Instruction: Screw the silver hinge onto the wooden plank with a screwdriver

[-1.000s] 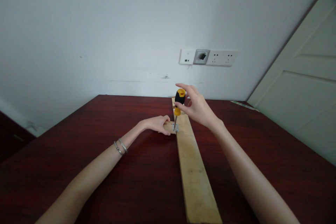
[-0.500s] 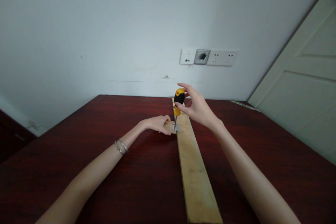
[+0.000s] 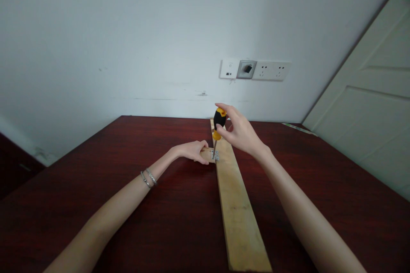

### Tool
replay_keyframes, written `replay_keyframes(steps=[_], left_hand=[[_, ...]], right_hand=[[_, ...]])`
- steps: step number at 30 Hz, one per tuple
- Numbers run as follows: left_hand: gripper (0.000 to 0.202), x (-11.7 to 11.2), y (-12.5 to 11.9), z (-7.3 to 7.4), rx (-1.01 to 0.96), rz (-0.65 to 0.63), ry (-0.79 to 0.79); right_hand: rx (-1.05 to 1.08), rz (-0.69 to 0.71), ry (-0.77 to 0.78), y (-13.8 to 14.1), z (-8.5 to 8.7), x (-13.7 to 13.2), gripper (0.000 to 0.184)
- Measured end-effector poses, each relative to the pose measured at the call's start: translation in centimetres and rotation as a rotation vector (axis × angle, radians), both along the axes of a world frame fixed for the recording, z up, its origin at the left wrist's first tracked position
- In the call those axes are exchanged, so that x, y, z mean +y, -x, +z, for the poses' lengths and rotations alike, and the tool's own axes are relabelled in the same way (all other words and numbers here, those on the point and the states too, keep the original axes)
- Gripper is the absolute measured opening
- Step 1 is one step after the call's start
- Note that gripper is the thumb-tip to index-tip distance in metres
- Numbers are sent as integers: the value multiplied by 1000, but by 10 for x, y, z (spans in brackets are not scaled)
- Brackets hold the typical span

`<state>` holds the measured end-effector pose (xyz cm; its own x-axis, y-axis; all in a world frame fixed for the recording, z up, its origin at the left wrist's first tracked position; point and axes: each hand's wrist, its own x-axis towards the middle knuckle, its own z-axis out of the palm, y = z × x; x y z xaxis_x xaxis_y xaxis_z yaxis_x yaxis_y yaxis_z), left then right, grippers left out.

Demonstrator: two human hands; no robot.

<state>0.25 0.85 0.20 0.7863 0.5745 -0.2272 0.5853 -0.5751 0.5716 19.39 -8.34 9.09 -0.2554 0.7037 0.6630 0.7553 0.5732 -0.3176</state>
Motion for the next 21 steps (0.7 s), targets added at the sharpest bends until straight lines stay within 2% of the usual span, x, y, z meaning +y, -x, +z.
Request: replay_keyframes(steps=[5,8,11,16,19,21], left_hand=[[61,0,0,0,13,3,-14],[61,1,0,0,16,-8,-22],[60,0,-1,0,12,-11,-40],[61,0,-1,2,27,-7,-42],[62,0,0,1,31,-2,-33],[62,0,0,1,20,0,-43]], right_hand=[[-11,-69,8,-1,-2,3,56],[24,-11,15,-1,-3,5,50],[53,43,25,-1,-4,5,56],[32,-3,42,-1,-3,5,57],[56,22,31,-1,-3,5,51],[63,39,32,-1,-2,4,54]])
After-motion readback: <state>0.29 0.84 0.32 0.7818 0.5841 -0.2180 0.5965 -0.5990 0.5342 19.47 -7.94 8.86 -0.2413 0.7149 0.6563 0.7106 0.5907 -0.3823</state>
